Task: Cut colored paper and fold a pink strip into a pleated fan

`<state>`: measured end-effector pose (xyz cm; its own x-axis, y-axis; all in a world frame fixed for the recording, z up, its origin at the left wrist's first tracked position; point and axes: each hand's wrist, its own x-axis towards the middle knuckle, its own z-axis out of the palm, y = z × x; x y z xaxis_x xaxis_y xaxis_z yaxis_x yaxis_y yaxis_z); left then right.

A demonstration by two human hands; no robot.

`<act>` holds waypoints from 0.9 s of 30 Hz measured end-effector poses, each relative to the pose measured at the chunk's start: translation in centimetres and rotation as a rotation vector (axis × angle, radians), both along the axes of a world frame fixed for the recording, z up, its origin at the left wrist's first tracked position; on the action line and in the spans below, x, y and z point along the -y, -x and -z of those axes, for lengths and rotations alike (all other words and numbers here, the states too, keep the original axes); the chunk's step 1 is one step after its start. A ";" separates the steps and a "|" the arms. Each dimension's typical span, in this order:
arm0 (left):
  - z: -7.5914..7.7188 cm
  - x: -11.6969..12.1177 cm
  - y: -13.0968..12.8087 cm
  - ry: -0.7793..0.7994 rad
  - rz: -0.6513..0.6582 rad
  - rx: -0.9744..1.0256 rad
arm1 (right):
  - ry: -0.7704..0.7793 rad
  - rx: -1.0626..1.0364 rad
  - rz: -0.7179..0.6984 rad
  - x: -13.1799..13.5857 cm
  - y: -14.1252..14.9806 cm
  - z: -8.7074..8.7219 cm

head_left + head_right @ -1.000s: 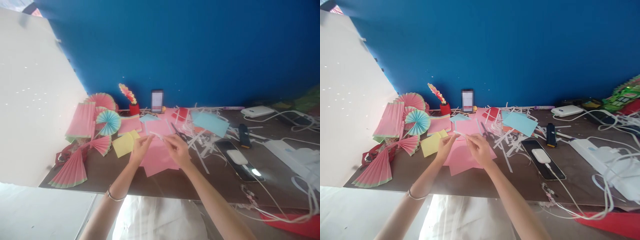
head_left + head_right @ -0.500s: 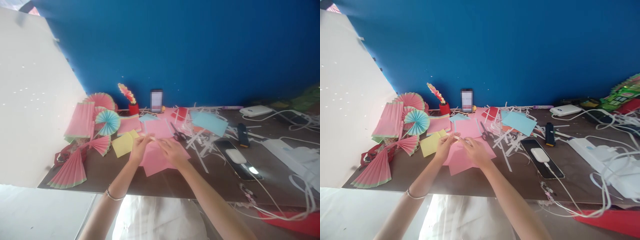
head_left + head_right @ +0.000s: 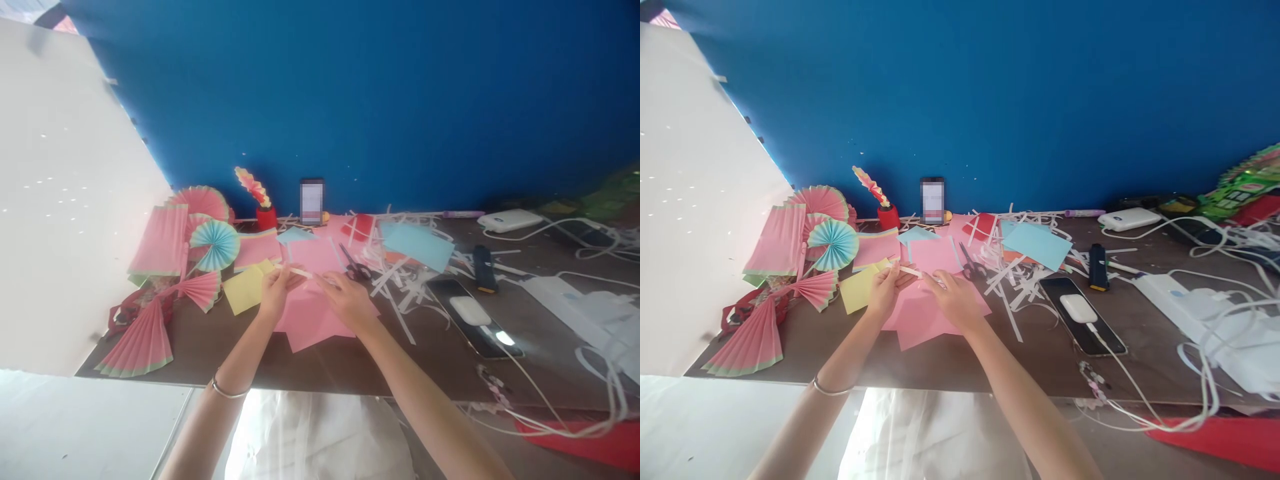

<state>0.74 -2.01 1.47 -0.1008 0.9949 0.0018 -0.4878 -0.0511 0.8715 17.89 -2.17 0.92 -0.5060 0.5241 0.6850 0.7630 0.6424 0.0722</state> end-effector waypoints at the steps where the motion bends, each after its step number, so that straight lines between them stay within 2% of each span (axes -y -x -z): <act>1: 0.0 0.0 0.0 0.001 0.005 0.008 | 0.007 0.003 0.001 0.0 0.0 0.0; 16: -0.1 -0.1 0.0 0.028 0.022 0.018 | 0.039 -0.016 -0.011 -0.1 0.1 0.3; 20: 0.0 -0.1 -0.1 0.004 0.013 -0.025 | 0.071 -0.112 -0.032 -0.1 0.2 0.2; 27: 0.0 -0.1 -0.6 0.004 0.120 -0.027 | 0.097 -0.245 -0.057 0.1 0.6 0.1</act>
